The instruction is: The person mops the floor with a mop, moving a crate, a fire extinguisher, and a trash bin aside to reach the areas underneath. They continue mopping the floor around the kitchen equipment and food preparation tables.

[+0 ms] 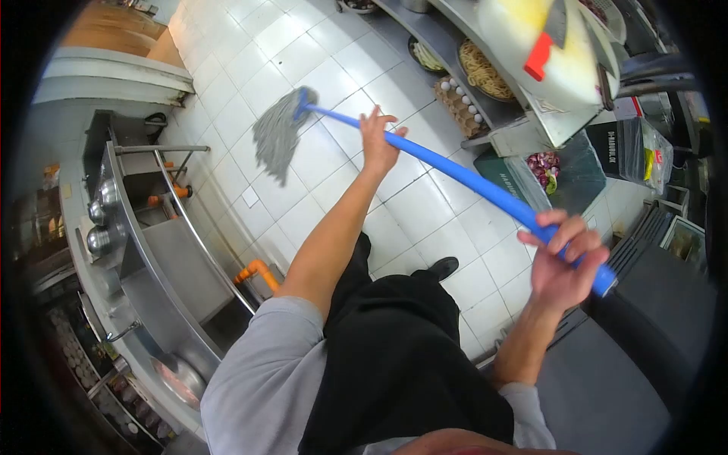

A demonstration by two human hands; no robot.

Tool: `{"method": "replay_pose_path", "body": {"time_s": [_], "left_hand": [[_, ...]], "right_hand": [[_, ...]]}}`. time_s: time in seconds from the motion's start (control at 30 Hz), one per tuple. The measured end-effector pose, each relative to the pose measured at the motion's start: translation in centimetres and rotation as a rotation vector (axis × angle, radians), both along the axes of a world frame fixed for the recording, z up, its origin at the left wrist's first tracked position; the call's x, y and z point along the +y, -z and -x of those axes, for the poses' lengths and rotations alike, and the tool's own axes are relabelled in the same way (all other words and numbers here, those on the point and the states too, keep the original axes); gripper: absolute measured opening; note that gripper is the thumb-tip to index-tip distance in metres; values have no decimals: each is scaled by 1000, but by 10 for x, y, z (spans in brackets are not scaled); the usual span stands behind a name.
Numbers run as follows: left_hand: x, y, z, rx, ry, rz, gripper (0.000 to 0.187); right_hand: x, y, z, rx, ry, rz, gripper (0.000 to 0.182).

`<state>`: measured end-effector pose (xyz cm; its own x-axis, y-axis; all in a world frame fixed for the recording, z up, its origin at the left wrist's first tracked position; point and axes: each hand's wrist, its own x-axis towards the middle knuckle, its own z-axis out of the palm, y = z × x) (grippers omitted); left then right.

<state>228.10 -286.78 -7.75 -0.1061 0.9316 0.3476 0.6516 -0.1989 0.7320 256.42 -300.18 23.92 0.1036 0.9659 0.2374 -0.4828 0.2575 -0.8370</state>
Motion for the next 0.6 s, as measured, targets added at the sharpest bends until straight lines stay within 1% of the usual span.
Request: {"method": "replay_pose_path", "body": {"time_s": [0.03,0.07,0.1,0.13,0.17,0.23,0.3,0.37,0.4,0.47,0.5,0.53,0.57,0.6], "left_hand": [[9,6,-14,16,113,9,34],[19,23,-20,95,205,90,36],[25,49,-24,176,299,176,39],[23,61,-31,254,394,265,42],[17,56,-42,291,348,398,46],[3,44,-59,367,267,655,55],[-15,51,-66,475,256,779,68],[-39,34,-81,608,304,831,70],[-52,36,-89,634,371,852,71],[-85,39,-125,711,396,889,70],[-97,39,-144,738,393,898,70],[-117,41,-165,795,467,897,66],[-146,47,-192,909,543,836,61],[-180,44,-226,972,667,813,57]], "right_hand": [[-19,11,-12,-9,64,-23,48],[-41,29,-18,-38,109,24,47],[-63,55,-18,-65,155,77,46],[-78,86,-16,-65,192,134,44],[-91,115,-14,-69,232,186,41],[-115,152,-3,-49,226,408,29],[-151,192,-11,-60,129,410,15],[-182,191,-48,-198,107,391,9],[-202,186,-64,-265,90,389,7],[-249,175,-116,-123,141,433,6],[-273,159,-149,-107,148,464,8],[-305,151,-182,-51,189,517,15],[-337,129,-215,-94,226,576,27],[-367,97,-245,-129,311,737,41]]}}
